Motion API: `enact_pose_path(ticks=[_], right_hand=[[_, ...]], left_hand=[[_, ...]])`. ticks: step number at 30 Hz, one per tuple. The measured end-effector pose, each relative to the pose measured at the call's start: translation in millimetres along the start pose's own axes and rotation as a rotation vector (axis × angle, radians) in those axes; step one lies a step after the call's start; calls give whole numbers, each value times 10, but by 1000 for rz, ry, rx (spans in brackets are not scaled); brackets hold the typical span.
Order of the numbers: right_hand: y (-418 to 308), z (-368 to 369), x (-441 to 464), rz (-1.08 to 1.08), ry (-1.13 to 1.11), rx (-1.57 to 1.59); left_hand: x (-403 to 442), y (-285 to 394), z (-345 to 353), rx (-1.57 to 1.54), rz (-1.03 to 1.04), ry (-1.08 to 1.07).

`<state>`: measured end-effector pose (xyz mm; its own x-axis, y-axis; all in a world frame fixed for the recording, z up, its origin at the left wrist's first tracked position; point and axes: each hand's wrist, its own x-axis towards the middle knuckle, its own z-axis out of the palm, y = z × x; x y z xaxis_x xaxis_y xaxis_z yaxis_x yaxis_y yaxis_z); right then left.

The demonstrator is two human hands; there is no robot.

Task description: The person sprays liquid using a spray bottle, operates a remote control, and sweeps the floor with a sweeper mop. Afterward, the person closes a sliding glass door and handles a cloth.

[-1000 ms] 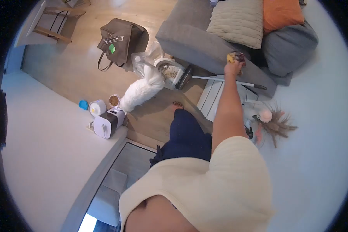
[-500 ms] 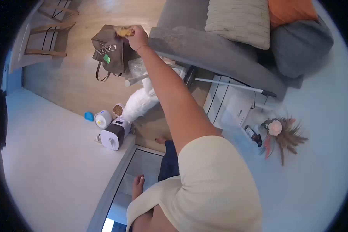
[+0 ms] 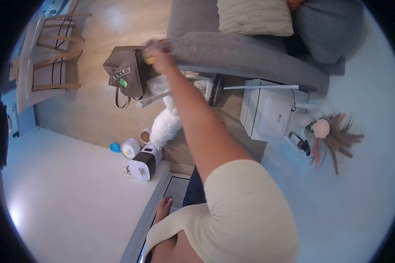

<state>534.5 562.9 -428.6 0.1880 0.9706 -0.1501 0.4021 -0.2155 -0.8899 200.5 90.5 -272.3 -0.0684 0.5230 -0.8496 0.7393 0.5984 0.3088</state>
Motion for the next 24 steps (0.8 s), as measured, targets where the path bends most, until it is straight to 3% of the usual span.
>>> enact_pose_path(ticks=[1,6,8,11,12,13,15,18,20,21,24], right_hand=[[-462,-30,-94,-74,-108,-34],[-965,145,-313,-141,88,282],[-812,-59,-483,-68,261,327],[-449,-591,-655,-39,747,256],[-415,-824,-723,141,811,398],[-70,-903,-650,59,950,328],[239,-983,-689,140,1008,53],[208,-429,-571,219,792,-166],[150,169,-298,118,406,-138],[37,411,-161,67,320,127],[-809,518,-71,-11,88,118]], left_hand=[[58,140,-59,58,28,-11],[157,573,-388,-4,76,15],[290,385,-498,-10,96,28],[374,226,-605,-29,95,38],[380,170,-640,-39,80,49],[359,112,-668,-41,70,55],[379,19,-651,14,37,5],[403,-213,-589,-47,-50,-51],[442,-365,-519,-37,-13,-19],[409,-338,-502,-30,-26,-40],[428,-526,-511,-18,-14,-42]])
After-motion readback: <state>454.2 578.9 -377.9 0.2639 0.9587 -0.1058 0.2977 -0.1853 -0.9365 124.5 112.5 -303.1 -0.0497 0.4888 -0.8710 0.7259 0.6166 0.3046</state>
